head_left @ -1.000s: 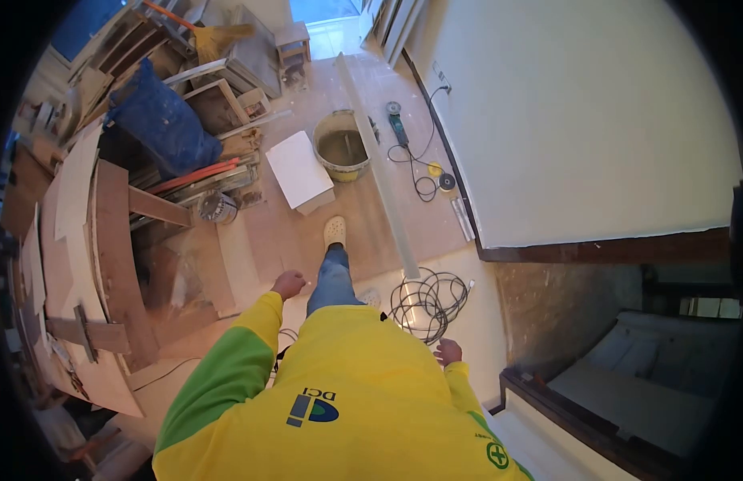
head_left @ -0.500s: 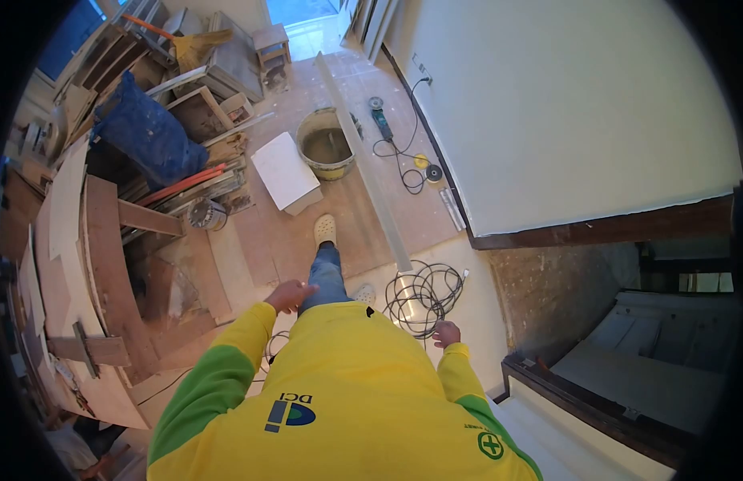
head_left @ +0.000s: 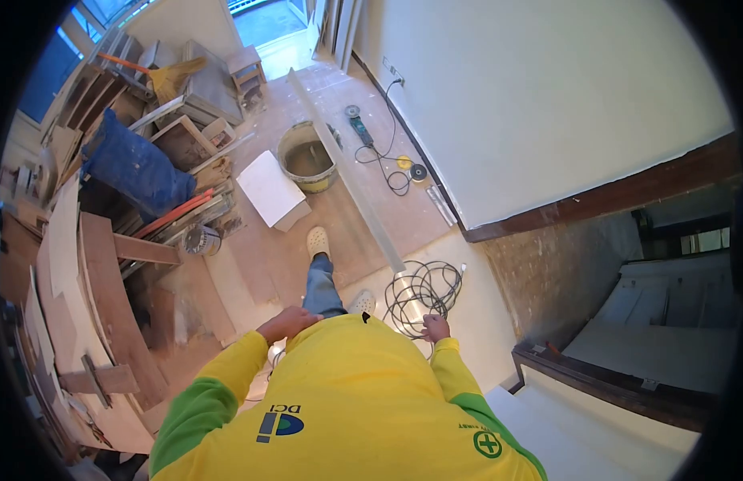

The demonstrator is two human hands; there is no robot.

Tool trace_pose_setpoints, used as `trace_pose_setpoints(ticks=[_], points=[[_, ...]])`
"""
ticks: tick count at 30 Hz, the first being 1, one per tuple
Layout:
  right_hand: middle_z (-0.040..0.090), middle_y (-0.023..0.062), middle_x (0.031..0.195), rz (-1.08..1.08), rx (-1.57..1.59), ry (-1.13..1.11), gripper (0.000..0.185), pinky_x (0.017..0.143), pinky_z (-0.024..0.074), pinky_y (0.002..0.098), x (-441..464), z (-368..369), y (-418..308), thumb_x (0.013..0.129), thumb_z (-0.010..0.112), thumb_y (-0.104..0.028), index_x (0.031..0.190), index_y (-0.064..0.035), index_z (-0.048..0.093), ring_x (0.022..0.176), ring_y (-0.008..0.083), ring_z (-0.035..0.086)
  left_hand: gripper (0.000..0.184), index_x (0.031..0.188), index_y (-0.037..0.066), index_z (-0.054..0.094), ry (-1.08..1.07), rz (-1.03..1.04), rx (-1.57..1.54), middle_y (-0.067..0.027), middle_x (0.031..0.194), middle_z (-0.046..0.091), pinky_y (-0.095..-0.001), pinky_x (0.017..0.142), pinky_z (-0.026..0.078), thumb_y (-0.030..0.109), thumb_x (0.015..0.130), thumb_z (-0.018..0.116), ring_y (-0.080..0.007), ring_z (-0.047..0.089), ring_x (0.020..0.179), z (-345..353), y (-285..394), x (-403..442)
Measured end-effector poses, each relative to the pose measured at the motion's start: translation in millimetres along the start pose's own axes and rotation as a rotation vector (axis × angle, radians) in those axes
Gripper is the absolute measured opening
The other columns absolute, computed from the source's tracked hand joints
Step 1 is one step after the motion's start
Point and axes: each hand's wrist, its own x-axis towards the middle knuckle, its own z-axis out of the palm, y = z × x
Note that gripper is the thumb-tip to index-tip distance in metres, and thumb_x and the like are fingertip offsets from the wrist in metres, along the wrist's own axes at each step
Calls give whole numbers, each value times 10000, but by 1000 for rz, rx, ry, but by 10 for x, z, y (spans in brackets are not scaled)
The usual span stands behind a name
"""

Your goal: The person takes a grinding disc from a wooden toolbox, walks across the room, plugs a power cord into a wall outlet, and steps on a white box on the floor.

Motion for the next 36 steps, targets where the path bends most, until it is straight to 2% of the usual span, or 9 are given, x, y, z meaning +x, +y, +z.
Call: trace_pose_setpoints(ticks=[3, 7, 13, 16, 18, 22, 29, 33, 36], points=[[622, 81, 989, 70, -47, 7, 368, 588, 520, 372, -82, -220, 171, 864, 558, -345, 1115, -81, 607, 782, 216, 641, 589, 868, -55, 660, 15, -147, -109, -199, 793, 643, -385, 696, 460, 518, 900, 523, -269, 602, 732, 41, 1, -9], [612, 96, 1038, 268, -26, 25, 318, 658, 516, 417, -61, -378, 490, 887, 540, -334, 1114, -112, 572, 875, 235, 624, 607, 845, -61, 652, 74, -70, -56, -185, 768, 634, -379, 687, 458, 534, 886, 538, -249, 592, 721, 102, -84, 192], [577, 35, 751, 265, 66, -196, 219, 475, 442, 326, 162, -443, 948, 913, 543, -281, 975, -76, 588, 597, 179, 574, 668, 811, -76, 644, 102, -163, -110, -225, 803, 639, -400, 690, 452, 586, 846, 566, -283, 597, 751, 69, -39, 156], [565, 21, 726, 14, -217, -217, 207, 453, 428, 327, 247, -273, 906, 909, 546, -247, 1011, -77, 603, 566, 161, 561, 680, 828, -78, 648, 104, -168, -112, -242, 828, 641, -410, 708, 456, 596, 844, 560, -309, 611, 788, 100, -175, 176], [540, 2, 721, 168, -20, -234, 170, 498, 459, 338, 113, -170, 545, 929, 447, -197, 1031, -126, 562, 617, 146, 553, 690, 856, -80, 649, 99, -167, -139, -249, 841, 638, -416, 745, 460, 602, 852, 543, -324, 620, 836, 85, -199, 158], [571, 13, 751, 157, -72, -44, 202, 503, 455, 322, 16, 14, -28, 900, 513, -225, 1058, -110, 564, 641, 141, 567, 675, 920, -65, 653, 61, -190, -141, -230, 845, 647, -401, 705, 493, 597, 861, 535, -327, 635, 788, 110, -471, 298], [606, 52, 884, 137, -68, -44, 316, 513, 464, 328, 86, 29, -640, 875, 554, -260, 1135, -81, 563, 680, 163, 592, 455, 739, 51, 594, 73, -363, -660, -65, 645, 599, -273, 420, 428, 472, 904, 542, -140, 550, 500, -263, -886, 764], [602, 45, 879, 227, -131, 12, 303, 492, 460, 316, 25, 74, -835, 886, 567, -265, 1122, -76, 568, 667, 161, 595, 427, 705, 28, 611, 256, -226, -327, -103, 628, 611, -395, 519, 464, 409, 882, 536, -246, 561, 502, -536, -1576, 1317], [592, 34, 847, 260, -195, 42, 272, 494, 459, 298, 34, 236, -1113, 889, 582, -263, 1091, -80, 582, 648, 150, 590, 398, 739, 18, 650, 464, -364, -589, -144, 673, 634, -428, 617, 486, 382, 856, 538, -292, 604, 586, -728, -1973, 1633]])
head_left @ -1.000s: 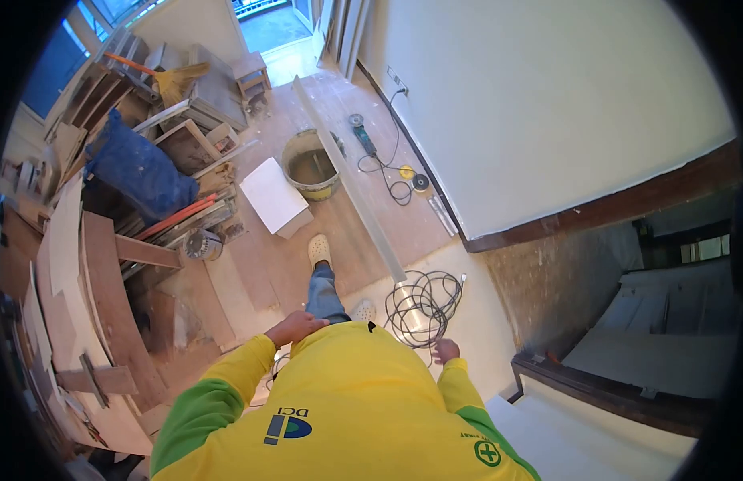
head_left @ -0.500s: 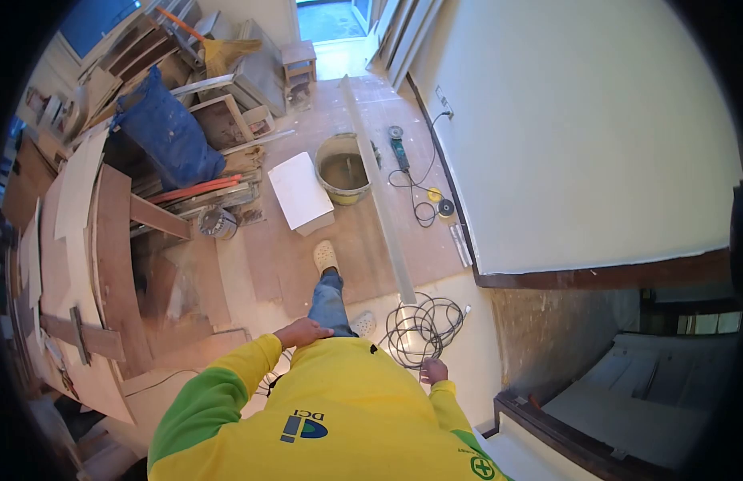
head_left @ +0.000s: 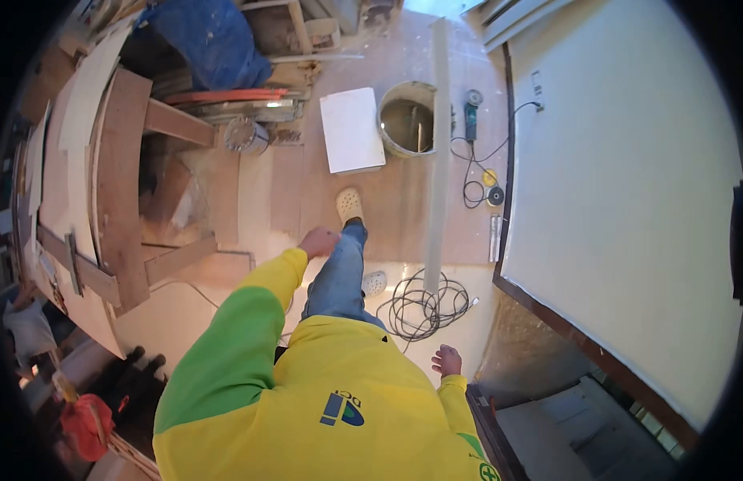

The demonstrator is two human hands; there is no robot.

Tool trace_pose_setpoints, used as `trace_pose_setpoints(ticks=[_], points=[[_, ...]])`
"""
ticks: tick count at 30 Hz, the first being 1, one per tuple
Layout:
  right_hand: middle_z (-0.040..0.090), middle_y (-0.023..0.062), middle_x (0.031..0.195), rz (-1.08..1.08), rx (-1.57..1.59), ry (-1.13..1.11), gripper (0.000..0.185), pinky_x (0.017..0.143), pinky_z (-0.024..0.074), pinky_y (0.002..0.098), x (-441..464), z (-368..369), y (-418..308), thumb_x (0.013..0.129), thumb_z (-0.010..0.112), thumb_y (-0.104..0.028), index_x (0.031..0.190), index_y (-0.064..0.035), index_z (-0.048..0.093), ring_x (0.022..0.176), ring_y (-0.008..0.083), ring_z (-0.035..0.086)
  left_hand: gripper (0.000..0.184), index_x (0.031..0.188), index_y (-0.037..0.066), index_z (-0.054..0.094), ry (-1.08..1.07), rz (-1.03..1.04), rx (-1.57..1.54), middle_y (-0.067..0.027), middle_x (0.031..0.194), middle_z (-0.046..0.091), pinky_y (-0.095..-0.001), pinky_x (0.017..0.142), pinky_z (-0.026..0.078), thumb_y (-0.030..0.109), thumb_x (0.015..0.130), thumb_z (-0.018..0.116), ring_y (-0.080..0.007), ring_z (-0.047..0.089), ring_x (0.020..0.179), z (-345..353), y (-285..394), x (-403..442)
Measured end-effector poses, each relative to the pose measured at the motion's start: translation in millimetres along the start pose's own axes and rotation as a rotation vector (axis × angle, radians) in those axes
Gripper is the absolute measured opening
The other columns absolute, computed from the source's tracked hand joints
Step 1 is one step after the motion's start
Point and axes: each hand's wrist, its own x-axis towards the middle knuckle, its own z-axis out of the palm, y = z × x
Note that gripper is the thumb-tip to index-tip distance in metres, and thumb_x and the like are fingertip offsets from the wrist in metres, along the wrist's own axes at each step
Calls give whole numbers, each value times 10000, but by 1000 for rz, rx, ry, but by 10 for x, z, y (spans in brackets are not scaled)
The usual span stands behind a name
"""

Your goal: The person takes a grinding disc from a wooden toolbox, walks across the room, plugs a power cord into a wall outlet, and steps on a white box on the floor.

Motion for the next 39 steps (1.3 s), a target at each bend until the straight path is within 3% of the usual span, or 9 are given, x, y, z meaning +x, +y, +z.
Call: trace_pose_setpoints(ticks=[11, 14, 18, 21, 23, 27, 29, 36, 39], points=[[637, 70, 952, -22, -162, -48, 320, 601, 508, 298, -50, 657, -1467, 887, 569, -255, 1126, -42, 580, 759, 175, 645, 372, 947, 28, 671, 107, -140, 83, -204, 1004, 665, -428, 865, 474, 362, 831, 556, -364, 621, 965, -564, -333, 1791], [637, 67, 929, 53, -151, -36, 312, 596, 506, 287, 18, 763, -1616, 891, 572, -252, 1111, -31, 589, 759, 173, 648, 478, 1089, 3, 620, 117, -310, 11, -243, 1140, 610, -427, 918, 452, 407, 840, 562, -366, 582, 1073, -735, -162, 2352], [647, 117, 1028, 243, -220, -38, 333, 648, 528, 327, 75, 714, -1449, 895, 542, -252, 1148, -35, 557, 815, 216, 663, 757, 1250, -73, 500, 445, -332, -227, -277, 1283, 524, -406, 1033, 369, 574, 857, 527, -388, 494, 1216, -840, -200, 3331], [651, 90, 973, 322, -232, -9, 326, 630, 523, 312, -24, 667, -1312, 890, 560, -244, 1122, -17, 587, 799, 196, 660, 774, 1294, -60, 479, 481, -303, -471, -265, 1295, 524, -407, 1040, 356, 597, 884, 479, -391, 485, 1225, -893, -357, 3934], [652, 96, 985, 357, -246, -7, 334, 640, 526, 316, -55, 631, -1249, 890, 556, -245, 1130, -15, 587, 814, 199, 662, 763, 1296, -60, 507, 655, -298, -816, -181, 1237, 594, -362, 959, 416, 601, 923, 426, -281, 559, 1132, -878, -340, 4181], [645, 124, 1031, 415, -294, -33, 371, 696, 537, 350, 59, 475, -1078, 932, 533, -285, 1177, -8, 556, 866, 232, 664, 754, 1276, -61, 521, 571, -414, -641, -136, 1183, 618, -346, 915, 449, 599, 916, 459, -241, 588, 1043, -800, -770, 4419], [645, 124, 1034, 414, -288, -46, 375, 699, 535, 344, 151, 415, -1080, 932, 538, -289, 1178, -5, 556, 865, 229, 663, 650, 1176, -50, 606, 571, -264, -673, -159, 1156, 635, -341, 931, 435, 537, 913, 513, -254, 595, 1049, -830, -531, 4163], [651, 78, 950, 89, -340, -201, 382, 684, 515, 310, 1060, 312, -1110, 913, 590, -294, 1153, 3, 579, 847, 168, 652, 437, 1298, 42, 501, 484, -116, -895, -53, 1095, 628, -309, 785, 497, 335, 974, 529, -134, 604, 894, -413, -415, 3814], [663, 80, 903, -178, -657, -299, 360, 729, 503, 263, 1322, 321, -1065, 918, 605, -251, 1165, 12, 600, 849, 138, 633, 410, 1322, 75, 482, 476, -157, -944, -42, 1139, 614, -311, 774, 504, 311, 988, 504, -139, 603, 899, -20, -455, 3569]])
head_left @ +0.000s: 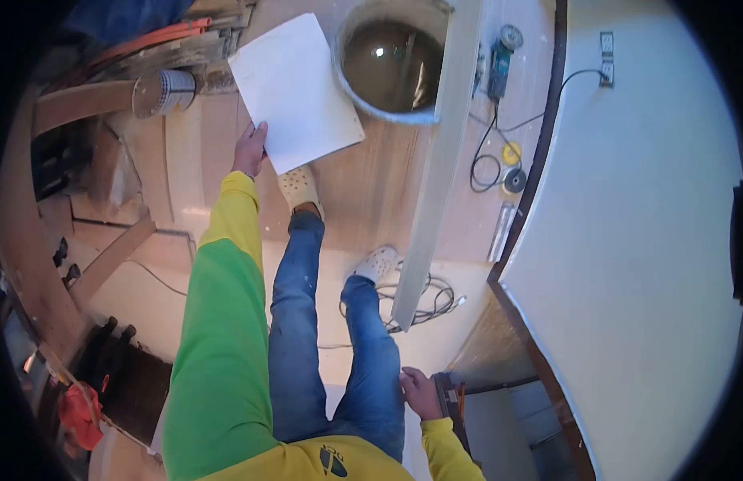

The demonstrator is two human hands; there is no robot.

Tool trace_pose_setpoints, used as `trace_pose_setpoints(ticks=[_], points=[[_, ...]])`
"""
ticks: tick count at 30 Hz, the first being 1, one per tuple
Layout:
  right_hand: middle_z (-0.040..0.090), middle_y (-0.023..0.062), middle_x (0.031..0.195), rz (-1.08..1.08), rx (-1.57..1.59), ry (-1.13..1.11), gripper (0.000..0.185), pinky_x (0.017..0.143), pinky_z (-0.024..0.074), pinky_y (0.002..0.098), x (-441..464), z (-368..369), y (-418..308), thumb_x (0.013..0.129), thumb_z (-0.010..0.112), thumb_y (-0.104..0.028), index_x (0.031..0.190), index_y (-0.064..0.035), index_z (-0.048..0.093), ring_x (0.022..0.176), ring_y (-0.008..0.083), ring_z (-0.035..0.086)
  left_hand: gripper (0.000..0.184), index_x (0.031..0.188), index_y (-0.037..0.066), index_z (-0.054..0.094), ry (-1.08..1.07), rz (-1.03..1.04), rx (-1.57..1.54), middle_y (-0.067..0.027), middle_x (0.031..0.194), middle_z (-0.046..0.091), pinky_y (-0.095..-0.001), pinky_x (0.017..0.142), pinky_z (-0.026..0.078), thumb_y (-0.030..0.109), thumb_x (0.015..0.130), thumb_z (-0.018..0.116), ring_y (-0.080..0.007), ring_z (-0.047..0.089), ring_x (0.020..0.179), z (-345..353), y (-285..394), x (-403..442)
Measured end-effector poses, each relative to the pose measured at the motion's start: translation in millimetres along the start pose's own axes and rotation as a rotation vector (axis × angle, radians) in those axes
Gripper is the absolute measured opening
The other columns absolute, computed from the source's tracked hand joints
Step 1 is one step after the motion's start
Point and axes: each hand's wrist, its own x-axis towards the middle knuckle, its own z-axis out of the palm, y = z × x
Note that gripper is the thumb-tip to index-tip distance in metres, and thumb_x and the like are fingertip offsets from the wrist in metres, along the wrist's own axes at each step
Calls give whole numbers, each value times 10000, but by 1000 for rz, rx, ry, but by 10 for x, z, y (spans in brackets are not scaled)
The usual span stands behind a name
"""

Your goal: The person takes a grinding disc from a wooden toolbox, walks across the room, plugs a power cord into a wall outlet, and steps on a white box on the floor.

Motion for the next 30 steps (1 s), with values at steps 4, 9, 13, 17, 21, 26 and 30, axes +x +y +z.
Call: trace_pose_setpoints(ticks=[4, 9, 13, 17, 21, 26, 30], points=[[688, 151, 974, -49, 61, 41, 366, 809, 514, 308, 3, 121, 434, 891, 631, -248, 1154, 5, 617, 882, 204, 667, 406, 1319, 73, 479, -71, 86, -64, -43, 1117, 613, -300, 754, 510, 305, 987, 508, -145, 603, 906, 56, -496, -401], [680, 134, 959, -16, 82, 26, 353, 806, 508, 296, -37, 150, 794, 894, 629, -238, 1139, 16, 620, 873, 182, 648, 348, 1244, 55, 505, -31, -16, -80, -54, 1083, 616, -324, 794, 529, 288, 985, 512, -160, 618, 928, 135, -1295, -1099], [675, 120, 954, -65, 91, 95, 338, 792, 504, 283, -32, 168, 937, 896, 631, -214, 1122, 37, 619, 854, 161, 634, 319, 1241, 82, 507, -48, -90, -214, -41, 1082, 619, -334, 820, 528, 270, 984, 514, -171, 625, 929, 32, -1879, -1538], [679, 130, 969, -48, 96, 80, 339, 794, 507, 287, -73, 312, 1006, 899, 623, -209, 1125, 44, 617, 870, 168, 643, 295, 1228, 96, 525, 5, -162, -187, -41, 1078, 622, -335, 819, 527, 258, 981, 517, -172, 626, 925, -246, -2332, -1715], [685, 150, 978, -23, 20, 60, 373, 806, 513, 310, -133, 557, 1007, 884, 633, -254, 1132, 24, 622, 890, 196, 659, 405, 1263, 61, 522, 40, -116, 308, -84, 1184, 592, -427, 921, 474, 285, 932, 581, -217, 576, 1075, -360, -2250, -1786], [688, 185, 976, -83, -200, 106, 380, 801, 522, 352, -62, 781, 750, 876, 625, -289, 1116, 6, 628, 876, 261, 677, 630, 1368, 16, 420, -177, 914, 1412, -204, 1426, 396, -510, 1100, 273, 359, 868, 590, -331, 365, 1335, 155, -1389, -2106], [688, 180, 982, -55, -172, 121, 388, 800, 520, 350, -69, 821, 494, 875, 625, -302, 1116, 1, 631, 884, 260, 677, 667, 1406, 31, 364, -533, 1249, 1467, -176, 1460, 365, -532, 1115, 225, 391, 880, 556, -312, 312, 1377, -313, -1375, -1302]])
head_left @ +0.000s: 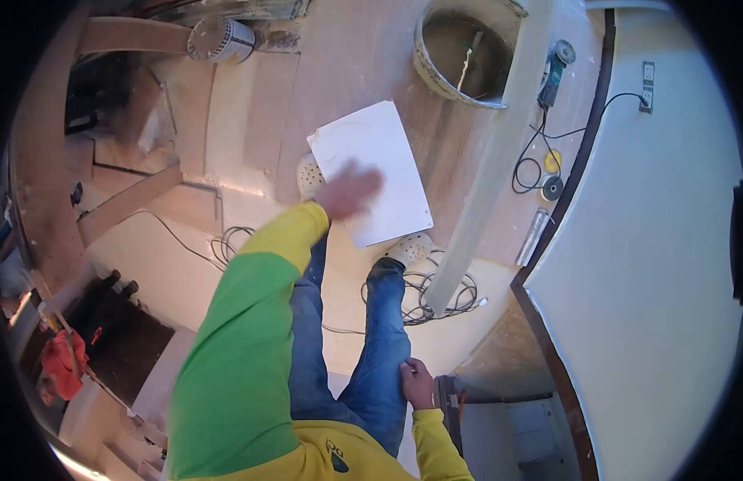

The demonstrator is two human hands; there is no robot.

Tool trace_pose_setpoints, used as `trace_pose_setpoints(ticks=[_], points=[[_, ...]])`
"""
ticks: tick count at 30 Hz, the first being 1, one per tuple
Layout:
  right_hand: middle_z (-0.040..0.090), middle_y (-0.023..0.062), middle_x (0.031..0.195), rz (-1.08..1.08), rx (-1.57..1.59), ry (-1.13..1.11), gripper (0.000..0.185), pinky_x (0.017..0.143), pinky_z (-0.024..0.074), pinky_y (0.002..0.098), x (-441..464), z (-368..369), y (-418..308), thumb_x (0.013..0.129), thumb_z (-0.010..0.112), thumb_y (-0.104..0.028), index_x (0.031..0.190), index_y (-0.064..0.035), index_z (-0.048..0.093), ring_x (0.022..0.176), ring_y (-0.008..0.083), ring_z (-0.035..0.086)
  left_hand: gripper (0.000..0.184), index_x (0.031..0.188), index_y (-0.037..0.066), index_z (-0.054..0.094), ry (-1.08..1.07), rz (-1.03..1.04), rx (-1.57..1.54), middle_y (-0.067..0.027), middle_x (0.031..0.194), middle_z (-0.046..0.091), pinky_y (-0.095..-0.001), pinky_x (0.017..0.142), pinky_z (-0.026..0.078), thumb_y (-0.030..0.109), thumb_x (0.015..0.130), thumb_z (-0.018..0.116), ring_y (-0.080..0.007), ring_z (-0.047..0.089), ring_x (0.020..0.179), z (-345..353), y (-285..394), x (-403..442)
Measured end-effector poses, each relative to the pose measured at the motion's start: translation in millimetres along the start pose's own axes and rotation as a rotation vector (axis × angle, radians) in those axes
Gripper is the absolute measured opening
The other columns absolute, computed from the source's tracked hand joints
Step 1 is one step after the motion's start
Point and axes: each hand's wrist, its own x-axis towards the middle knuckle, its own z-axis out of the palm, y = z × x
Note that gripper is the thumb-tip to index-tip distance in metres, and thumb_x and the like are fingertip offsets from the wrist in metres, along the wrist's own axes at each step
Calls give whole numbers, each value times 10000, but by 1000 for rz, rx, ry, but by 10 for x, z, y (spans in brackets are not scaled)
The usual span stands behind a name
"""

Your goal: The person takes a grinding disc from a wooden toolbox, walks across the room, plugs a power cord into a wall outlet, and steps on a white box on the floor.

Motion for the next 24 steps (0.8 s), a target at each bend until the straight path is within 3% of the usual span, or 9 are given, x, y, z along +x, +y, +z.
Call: trace_pose_setpoints(ticks=[1, 2, 4, 7, 9, 14, 16, 20, 24], points=[[689, 170, 988, 12, 26, -14, 390, 806, 517, 339, -1, -11, -48, 876, 624, -311, 1122, -8, 633, 889, 247, 673, 686, 1415, 32, 349, 65, -165, 144, -155, 1464, 370, -541, 1120, 202, 406, 878, 554, -288, 302, 1387, 99, -358, -17], [689, 170, 988, 17, 18, -12, 390, 806, 517, 339, -20, -19, -118, 876, 624, -311, 1122, -8, 633, 889, 247, 673, 719, 1443, 37, 293, 51, -1057, -220, -168, 1483, 334, -569, 1104, 205, 462, 902, 503, -313, 268, 1401, -260, -540, 143], [686, 171, 998, 50, 23, -41, 395, 817, 515, 346, -71, -23, -259, 883, 611, -317, 1126, -5, 627, 901, 256, 672, 735, 1473, 52, 220, 381, -1956, -329, -215, 1517, 233, -614, 1075, 208, 537, 938, 359, -391, 219, 1405, -654, -1114, 20], [682, 177, 1016, 23, -33, -79, 405, 824, 513, 350, -63, 30, -396, 886, 604, -322, 1136, -4, 621, 924, 261, 667, 743, 1475, 56, 232, 354, -1953, -197, -212, 1519, 232, -588, 1082, 225, 536, 929, 384, -373, 221, 1408, -769, -1339, -367], [679, 178, 1023, 4, -33, -86, 406, 830, 511, 351, 11, 160, -364, 885, 605, -324, 1137, -6, 620, 935, 265, 665, 778, 1472, 48, 249, 172, -1330, 132, -211, 1523, 225, -556, 1094, 233, 565, 910, 399, -372, 220, 1407, -629, -1270, -519], [673, 182, 1044, -60, -78, -125, 410, 848, 504, 354, 58, 403, -401, 880, 611, -326, 1138, -8, 619, 961, 278, 656, 830, 1448, 10, 278, 578, -1495, -429, -259, 1512, 209, -565, 1097, 221, 547, 864, 524, -370, 204, 1412, 305, -504, -363], [670, 187, 1051, -29, -118, -160, 408, 861, 500, 355, 72, 463, -427, 876, 614, -316, 1135, -1, 617, 967, 287, 655, 857, 1428, -23, 293, -7, -1433, -256, -281, 1503, 209, -613, 1082, 199, 533, 838, 572, -379, 201, 1410, 235, 291, -26], [672, 210, 999, -103, -117, -118, 407, 831, 508, 392, 4, 472, -491, 867, 613, -336, 1094, 1, 630, 941, 328, 657, 722, 1411, 43, 383, 60, -492, -246, -207, 1518, 250, -599, 1106, 165, 472, 857, 554, -367, 201, 1419, -60, 1286, 137], [670, 216, 1012, -86, -169, -99, 411, 848, 502, 401, 27, 412, -434, 866, 602, -356, 1079, -7, 638, 962, 339, 651, 691, 1404, 76, 404, -51, -297, -181, -195, 1508, 273, -597, 1102, 185, 443, 842, 568, -351, 233, 1409, -174, 992, -146]])
